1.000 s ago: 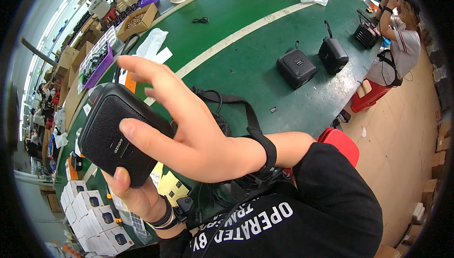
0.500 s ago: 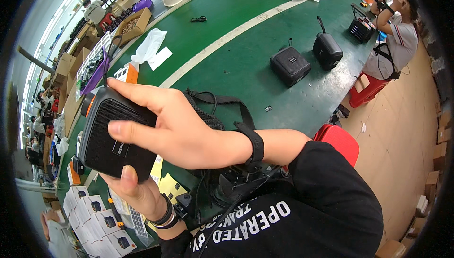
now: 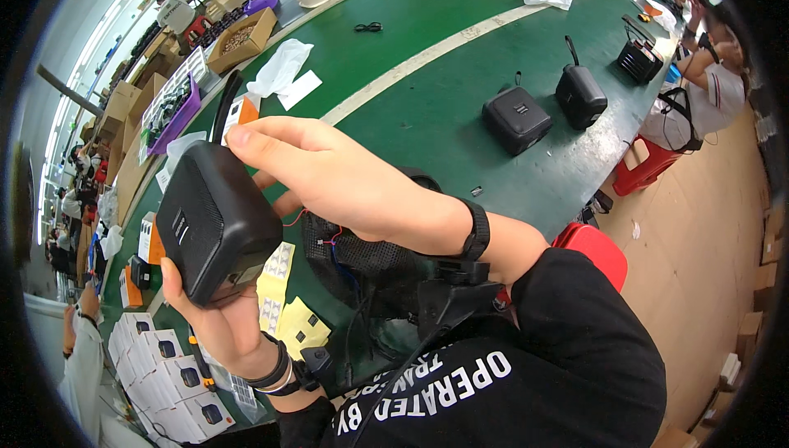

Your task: Assembling and inspecting black portable voice amplifier devices on a factory production line.

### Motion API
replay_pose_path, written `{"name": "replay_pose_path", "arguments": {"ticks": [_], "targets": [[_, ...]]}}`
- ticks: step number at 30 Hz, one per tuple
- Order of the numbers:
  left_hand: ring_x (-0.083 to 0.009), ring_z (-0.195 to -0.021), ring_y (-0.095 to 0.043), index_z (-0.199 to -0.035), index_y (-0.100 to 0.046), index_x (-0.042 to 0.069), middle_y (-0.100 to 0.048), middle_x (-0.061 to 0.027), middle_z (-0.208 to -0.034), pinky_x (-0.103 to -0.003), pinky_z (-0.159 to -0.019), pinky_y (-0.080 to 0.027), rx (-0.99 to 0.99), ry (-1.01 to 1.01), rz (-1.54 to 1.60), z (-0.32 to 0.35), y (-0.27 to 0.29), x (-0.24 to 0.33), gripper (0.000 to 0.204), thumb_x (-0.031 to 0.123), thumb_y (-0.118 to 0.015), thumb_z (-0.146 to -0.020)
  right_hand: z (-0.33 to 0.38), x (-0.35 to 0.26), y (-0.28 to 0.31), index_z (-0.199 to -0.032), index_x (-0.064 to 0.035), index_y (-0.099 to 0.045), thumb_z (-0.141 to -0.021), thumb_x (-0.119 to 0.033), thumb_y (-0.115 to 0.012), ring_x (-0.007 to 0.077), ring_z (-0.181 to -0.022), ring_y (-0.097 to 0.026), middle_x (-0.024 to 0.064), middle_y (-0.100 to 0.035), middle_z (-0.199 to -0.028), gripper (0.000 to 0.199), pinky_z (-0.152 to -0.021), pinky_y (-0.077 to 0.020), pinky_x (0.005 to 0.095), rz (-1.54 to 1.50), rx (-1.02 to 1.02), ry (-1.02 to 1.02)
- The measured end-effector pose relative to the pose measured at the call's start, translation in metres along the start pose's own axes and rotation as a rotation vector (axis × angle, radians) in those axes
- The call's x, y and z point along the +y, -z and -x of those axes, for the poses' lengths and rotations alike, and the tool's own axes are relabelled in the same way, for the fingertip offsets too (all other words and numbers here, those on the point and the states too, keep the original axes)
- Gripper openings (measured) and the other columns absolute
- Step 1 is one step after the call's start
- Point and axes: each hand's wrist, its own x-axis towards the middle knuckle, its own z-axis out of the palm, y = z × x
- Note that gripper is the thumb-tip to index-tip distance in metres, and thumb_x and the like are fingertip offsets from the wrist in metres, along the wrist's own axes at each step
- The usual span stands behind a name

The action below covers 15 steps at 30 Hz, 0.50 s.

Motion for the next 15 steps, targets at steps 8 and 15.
{"name": "replay_pose_path", "arguments": {"ticks": [8, 15], "targets": [[-0.0315, -0.098, -0.061, -0.123, -0.047, 0.007, -0.056, -0.0158, -0.120, -0.052, -0.076, -0.055, -0.019, 0.263, 0.244, -0.006, -0.004, 0.021, 0.053, 0.050, -0.040, -0.093, -0.003, 0.006, -0.006, -0.130, 0.0028, -0.041, -0.094, -0.032, -0.051, 0.0158, -0.103, -0.053, 0.0102, -0.052, -0.122, 0.051, -0.084, -0.0472, 0.0318, 0.034, 0.016, -0.080], [-0.0352, -0.107, -0.058, -0.125, -0.046, 0.007, -0.055, -0.0169, -0.122, -0.056, -0.089, -0.048, -0.042, 0.343, 0.382, -0.011, 0.002, 0.022, 0.047, 0.043, -0.036, -0.096, -0.010, 0.017, -0.004, -0.130, 0.0017, -0.041, -0.094, -0.031, -0.052, 0.0155, -0.097, -0.055, 0.0103, -0.051, -0.119, 0.050, -0.081, -0.0484, 0.0321, 0.029, 0.005, -0.098]]}}
